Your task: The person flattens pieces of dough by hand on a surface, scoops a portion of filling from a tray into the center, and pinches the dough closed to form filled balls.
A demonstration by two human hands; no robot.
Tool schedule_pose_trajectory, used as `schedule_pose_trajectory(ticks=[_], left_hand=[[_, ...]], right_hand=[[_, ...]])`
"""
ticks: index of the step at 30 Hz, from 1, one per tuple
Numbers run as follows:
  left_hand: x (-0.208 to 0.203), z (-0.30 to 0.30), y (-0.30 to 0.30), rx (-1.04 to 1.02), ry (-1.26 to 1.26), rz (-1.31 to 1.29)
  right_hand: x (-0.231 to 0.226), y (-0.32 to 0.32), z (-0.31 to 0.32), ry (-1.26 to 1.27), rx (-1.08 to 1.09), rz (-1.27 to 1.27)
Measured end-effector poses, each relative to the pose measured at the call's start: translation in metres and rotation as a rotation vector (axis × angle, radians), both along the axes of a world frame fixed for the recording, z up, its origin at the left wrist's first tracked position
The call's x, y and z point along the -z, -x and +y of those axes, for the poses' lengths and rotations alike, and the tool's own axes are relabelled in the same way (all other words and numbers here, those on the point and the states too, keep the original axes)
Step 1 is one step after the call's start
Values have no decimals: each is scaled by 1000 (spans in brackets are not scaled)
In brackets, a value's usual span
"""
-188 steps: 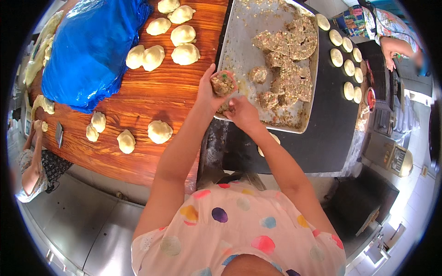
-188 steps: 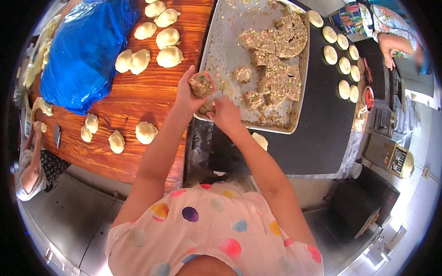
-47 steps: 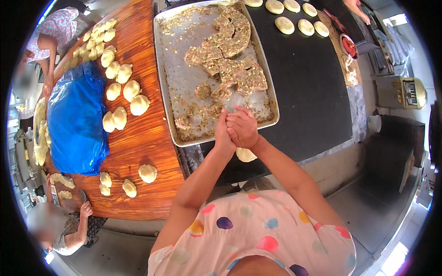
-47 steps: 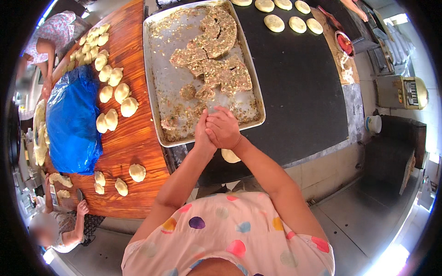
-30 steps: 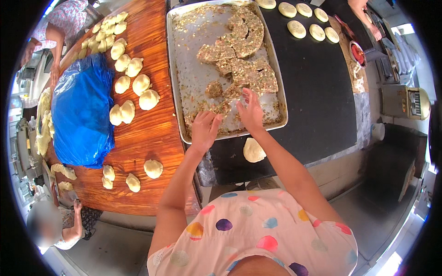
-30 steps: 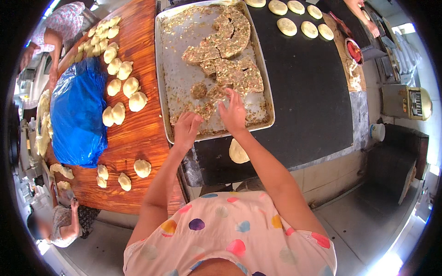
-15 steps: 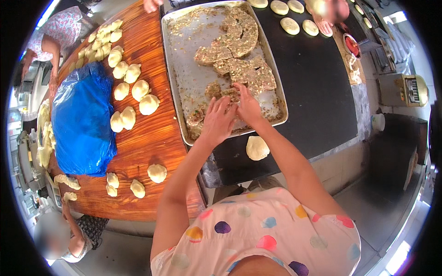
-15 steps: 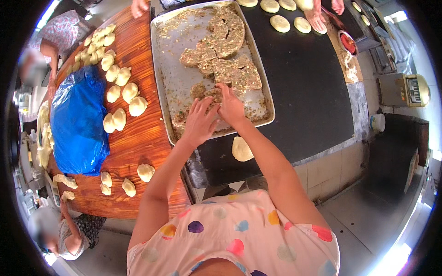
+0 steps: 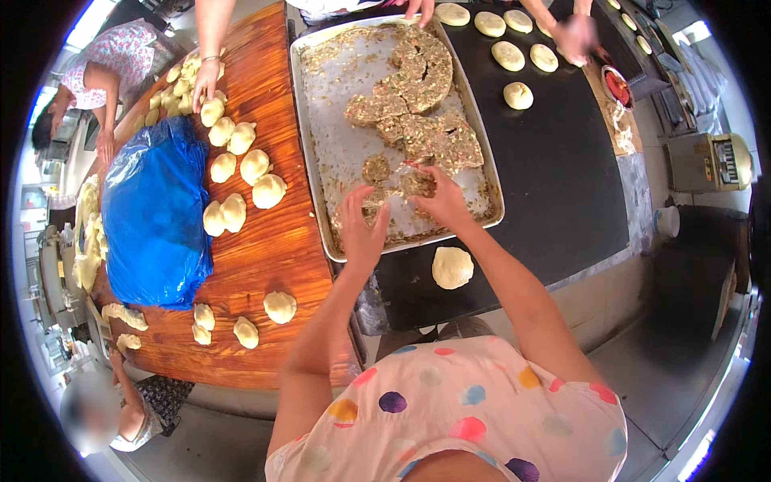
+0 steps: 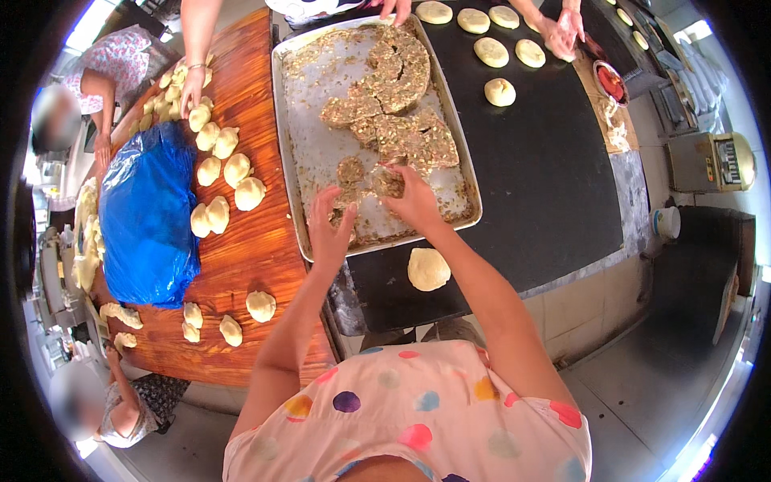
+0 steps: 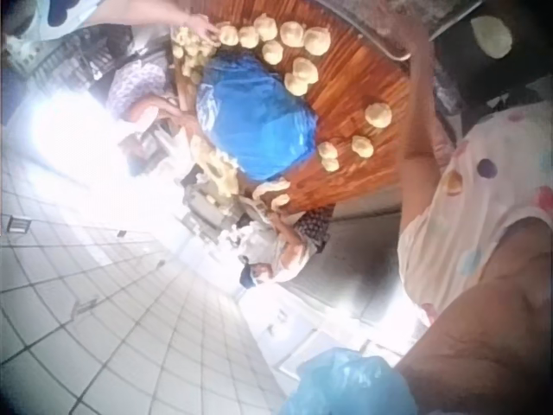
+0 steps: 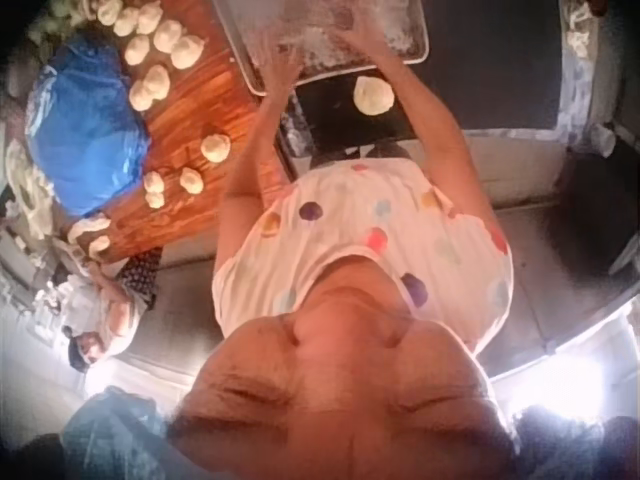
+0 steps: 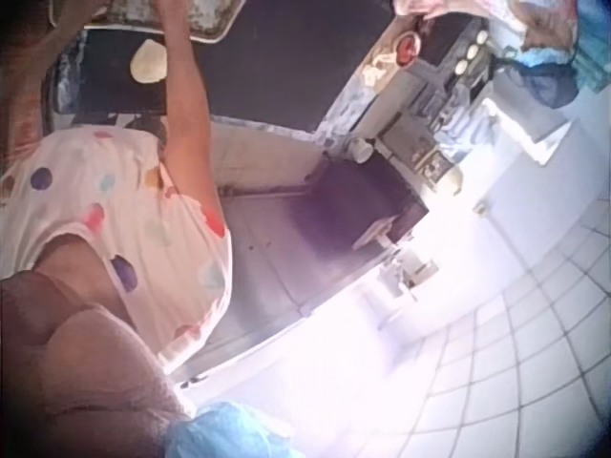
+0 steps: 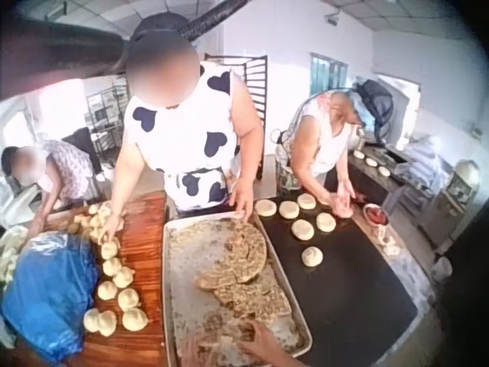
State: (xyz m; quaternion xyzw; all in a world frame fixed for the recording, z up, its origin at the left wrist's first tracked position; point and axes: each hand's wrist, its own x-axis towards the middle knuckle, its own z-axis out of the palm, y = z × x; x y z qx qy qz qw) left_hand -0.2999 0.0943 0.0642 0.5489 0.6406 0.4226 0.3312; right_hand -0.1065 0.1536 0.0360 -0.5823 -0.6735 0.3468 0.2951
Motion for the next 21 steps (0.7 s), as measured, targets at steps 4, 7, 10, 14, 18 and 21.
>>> schedule_pose_trajectory(ticks=[4, 7, 10, 14, 18, 21], left_hand=[[-1, 4, -43, -166, 411, -1179], [-1, 15, -59, -171, 669, -1572], [4, 13, -68, -160, 756, -1614], [11, 12, -82, -204, 677, -1667], [19, 11, -81, -210, 647, -1629], [-11, 20, -86, -172, 624, -1573]], right_hand=[[-57, -4, -37, -204, -78, -34], [-76, -6, -48, -346, -199, -111], [-64, -10, -43, -473, -201, -165], [-37, -6, -36, -496, -305, -84], [-20, -1, -35, -557, -372, 18], [-12, -3, -25, -643, -413, 45]])
